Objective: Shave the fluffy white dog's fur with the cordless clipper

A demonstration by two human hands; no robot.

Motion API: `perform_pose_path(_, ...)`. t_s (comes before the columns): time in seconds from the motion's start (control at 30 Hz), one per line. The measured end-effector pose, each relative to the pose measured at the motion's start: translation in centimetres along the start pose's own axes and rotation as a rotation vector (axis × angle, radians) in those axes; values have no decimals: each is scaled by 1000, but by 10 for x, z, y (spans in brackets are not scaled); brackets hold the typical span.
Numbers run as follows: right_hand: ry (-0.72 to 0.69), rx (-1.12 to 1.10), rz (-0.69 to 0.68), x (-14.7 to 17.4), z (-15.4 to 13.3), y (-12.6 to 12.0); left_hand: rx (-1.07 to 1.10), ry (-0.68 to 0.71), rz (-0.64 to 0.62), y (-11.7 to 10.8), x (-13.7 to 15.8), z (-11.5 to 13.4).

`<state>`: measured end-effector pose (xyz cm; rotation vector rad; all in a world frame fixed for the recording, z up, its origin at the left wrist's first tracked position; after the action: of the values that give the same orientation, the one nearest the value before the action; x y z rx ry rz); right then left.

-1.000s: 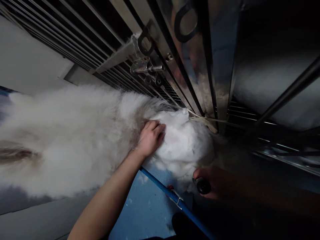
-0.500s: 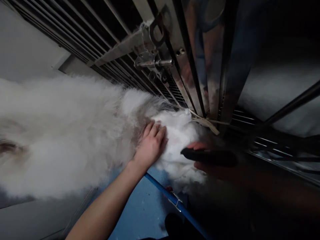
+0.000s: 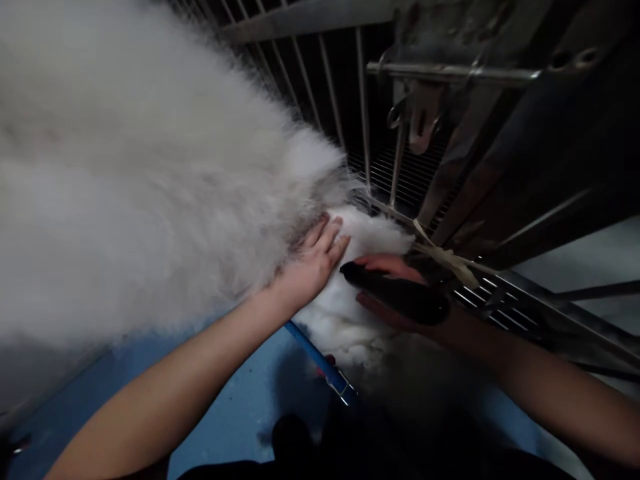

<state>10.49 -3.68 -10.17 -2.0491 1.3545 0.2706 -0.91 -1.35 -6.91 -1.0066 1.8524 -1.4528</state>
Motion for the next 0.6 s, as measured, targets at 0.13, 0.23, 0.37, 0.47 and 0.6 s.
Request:
perform_pose_path(0.13,-23,55,-102,7,6,17,56,-16,-56,5,-6,-1)
perform_pose_path(0.23,-106,67,-205,13,0,26,43,-14,-85,8,-8,-1)
perform_pose_path(0.37,-53,107,-57,7,1,7,24,-14,-15,4,-8,-1)
perform_pose_path(0.47,-30,162,-87,9,6,11,44,11,64,4,-7,1)
perform_pose_path(0.6,-85,171,-245,22,8,26,196,-47,136,16,-5,-3)
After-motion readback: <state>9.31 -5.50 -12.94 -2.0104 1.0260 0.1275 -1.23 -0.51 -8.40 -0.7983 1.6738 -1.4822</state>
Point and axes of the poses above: each hand's wrist, its own x-axis away from the middle knuckle, its own y-axis out of the palm, z = x × y, the point moved 9 cm from there along -x, towards the middle knuckle, and after that the axes turned 1 degree about -z, right-handed, at the moved point
